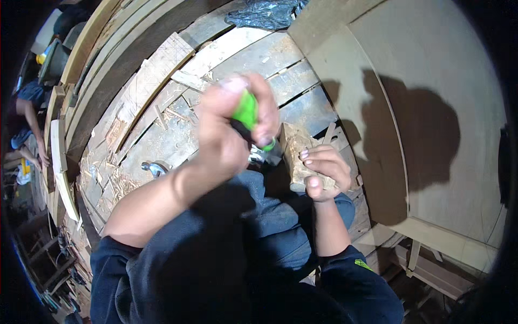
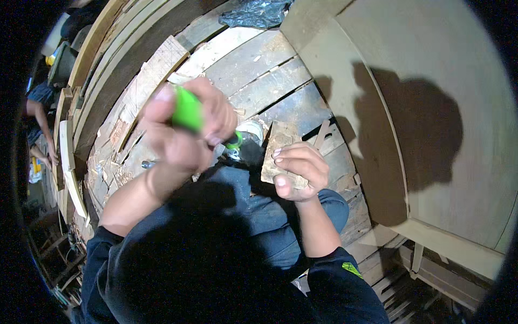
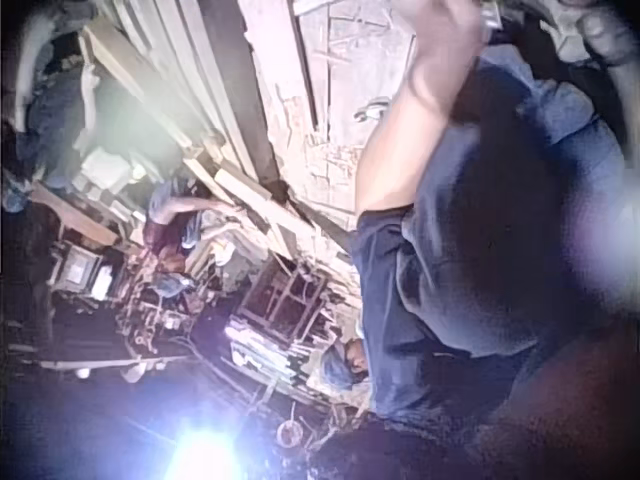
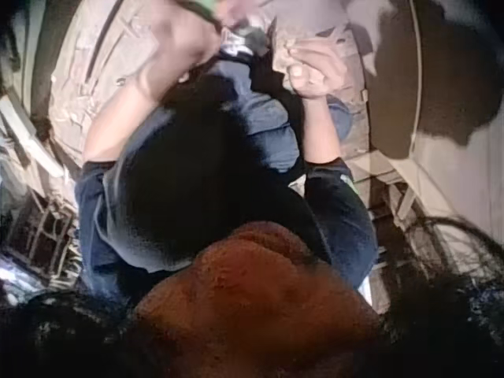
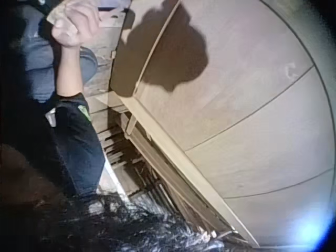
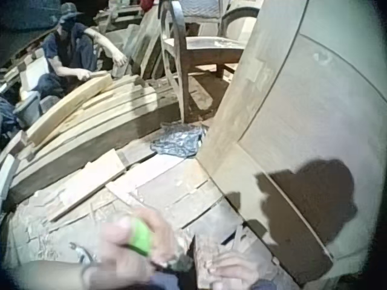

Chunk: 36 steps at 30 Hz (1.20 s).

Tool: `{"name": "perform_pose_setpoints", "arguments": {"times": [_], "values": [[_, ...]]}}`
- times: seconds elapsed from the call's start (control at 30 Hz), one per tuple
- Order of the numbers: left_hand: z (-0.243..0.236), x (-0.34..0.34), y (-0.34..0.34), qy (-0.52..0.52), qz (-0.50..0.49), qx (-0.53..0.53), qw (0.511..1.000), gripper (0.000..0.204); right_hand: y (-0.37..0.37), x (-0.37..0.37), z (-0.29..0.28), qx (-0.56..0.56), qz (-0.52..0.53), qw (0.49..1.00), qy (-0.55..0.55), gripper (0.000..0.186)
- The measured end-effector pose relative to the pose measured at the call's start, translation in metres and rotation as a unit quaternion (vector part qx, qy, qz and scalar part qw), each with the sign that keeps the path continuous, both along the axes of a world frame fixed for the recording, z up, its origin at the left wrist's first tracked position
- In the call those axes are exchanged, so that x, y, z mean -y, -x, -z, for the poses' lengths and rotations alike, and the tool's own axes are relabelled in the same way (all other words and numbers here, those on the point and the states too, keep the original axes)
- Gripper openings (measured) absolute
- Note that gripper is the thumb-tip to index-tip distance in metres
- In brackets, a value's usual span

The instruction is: Carve a small piece of wood using a hand-held wood chisel.

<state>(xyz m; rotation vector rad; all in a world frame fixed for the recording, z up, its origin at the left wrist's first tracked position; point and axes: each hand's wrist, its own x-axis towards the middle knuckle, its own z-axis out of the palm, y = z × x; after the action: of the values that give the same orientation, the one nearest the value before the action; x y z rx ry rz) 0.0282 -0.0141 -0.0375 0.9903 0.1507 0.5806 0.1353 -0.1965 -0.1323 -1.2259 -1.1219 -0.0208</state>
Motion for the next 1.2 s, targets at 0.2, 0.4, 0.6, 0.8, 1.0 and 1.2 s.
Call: {"name": "perform_pose_setpoints", "arguments": {"times": [0.2,0.4,0.6,0.8,1.0,1.2], "values": [[-0.065,-0.056,0.025,-0.052,0.046,0.112,0.991,0.051,-0.005,0.005,0.0,-0.017,0.025,0.999,0.011,0.024],[-0.031,-0.018,0.01,-0.014,0.054,0.101,0.993,0.059,-0.001,0.005,0.004,-0.042,0.042,0.998,-0.018,0.023],[-0.064,-0.045,0.028,0.0,0.046,0.097,0.994,0.057,-0.001,0.003,-0.001,-0.02,0.039,0.999,0.007,0.021],[-0.017,0.003,0.017,-0.085,0.045,-0.001,0.995,0.057,0.003,0.008,0.002,-0.03,0.063,0.998,0.0,0.022],[-0.057,-0.034,0.032,-0.016,0.009,0.099,0.995,0.056,0.004,0.001,-0.001,-0.029,0.052,0.998,-0.001,0.022],[0.003,0.024,0.007,-0.008,0.011,-0.056,0.998,0.056,-0.001,0.004,0.004,-0.024,0.049,0.998,0.001,0.022]]}}
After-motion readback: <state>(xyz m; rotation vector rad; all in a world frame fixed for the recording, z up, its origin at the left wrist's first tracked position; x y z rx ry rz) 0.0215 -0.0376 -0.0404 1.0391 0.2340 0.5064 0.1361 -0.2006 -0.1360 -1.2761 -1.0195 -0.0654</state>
